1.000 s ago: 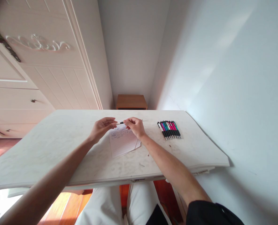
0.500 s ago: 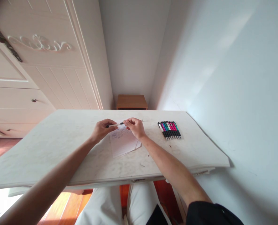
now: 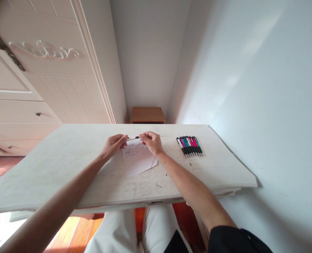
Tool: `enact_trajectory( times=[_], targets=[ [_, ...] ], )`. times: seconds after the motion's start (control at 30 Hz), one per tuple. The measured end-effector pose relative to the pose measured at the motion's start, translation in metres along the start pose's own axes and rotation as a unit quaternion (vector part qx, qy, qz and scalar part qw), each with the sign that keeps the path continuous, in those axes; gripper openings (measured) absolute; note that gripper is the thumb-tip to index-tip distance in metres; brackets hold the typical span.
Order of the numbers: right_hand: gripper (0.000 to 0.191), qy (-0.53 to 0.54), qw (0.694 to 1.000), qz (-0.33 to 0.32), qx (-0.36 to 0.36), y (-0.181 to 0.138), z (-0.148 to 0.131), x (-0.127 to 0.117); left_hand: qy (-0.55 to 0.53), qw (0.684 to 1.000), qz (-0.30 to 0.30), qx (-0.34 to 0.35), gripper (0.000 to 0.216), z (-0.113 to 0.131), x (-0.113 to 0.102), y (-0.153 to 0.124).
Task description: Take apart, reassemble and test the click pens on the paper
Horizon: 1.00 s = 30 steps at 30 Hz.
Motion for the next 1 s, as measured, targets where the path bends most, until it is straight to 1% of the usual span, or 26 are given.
enact_trajectory(
  times=[0.07, 0.17, 0.33, 0.4, 0.47, 0.53, 0.6, 0.63, 0.73, 0.9, 1.0],
  targets=[
    [0.038, -0.005, 1.000, 0.003, -0.002, 0.001, 0.001, -0.002, -0.004, 1.000, -0.007, 0.005, 0.047, 0.002, 0.001, 0.000],
    [0.038, -0.004, 1.000, 0.011, -0.002, 0.003, 0.002, -0.006, -0.032, 0.999, 0.005, 0.006, 0.042, 0.003, -0.001, 0.000],
    [0.036, 0.008, 1.000, 0.021, -0.002, 0.007, 0.003, -0.012, -0.054, 0.998, 0.030, 0.029, 0.055, 0.006, -0.005, 0.001],
    [0.036, 0.011, 1.000, 0.017, 0.000, 0.008, 0.004, -0.012, -0.063, 0.997, 0.033, 0.022, 0.056, 0.004, -0.005, 0.001],
    [0.037, 0.016, 1.000, 0.013, 0.005, 0.008, 0.005, -0.011, -0.051, 0.998, 0.020, 0.002, 0.051, 0.002, -0.003, 0.001],
    [0.037, 0.021, 1.000, 0.012, 0.007, 0.007, 0.005, -0.011, -0.016, 1.000, -0.002, -0.015, 0.053, 0.000, 0.001, 0.000],
    [0.037, 0.022, 1.000, 0.013, 0.007, 0.007, 0.005, -0.011, 0.008, 1.000, -0.017, -0.016, 0.054, 0.000, 0.003, 0.000],
    [0.037, 0.021, 1.000, 0.014, 0.007, 0.007, 0.005, -0.011, 0.007, 1.000, -0.016, -0.012, 0.052, 0.000, 0.002, 0.000],
    [0.036, 0.015, 1.000, 0.016, 0.006, 0.008, 0.006, -0.012, -0.039, 0.999, 0.002, 0.000, 0.040, 0.000, -0.002, 0.001],
    [0.036, 0.018, 1.000, 0.019, 0.000, 0.008, 0.006, -0.014, -0.092, 0.995, 0.019, 0.011, 0.058, 0.001, -0.005, 0.003],
    [0.036, 0.016, 1.000, 0.017, 0.003, 0.007, 0.005, -0.014, -0.078, 0.997, 0.007, -0.012, 0.051, -0.002, -0.001, 0.002]
  ],
)
Point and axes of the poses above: each hand's wrist, its own y-axis towards the middle knuckle, its own x-axis out of the palm, z = x × y, the point moved 9 cm from there along y, towards the middle knuckle, and after that the axes turned 2 degrees about -x, right-handed, at the moved point
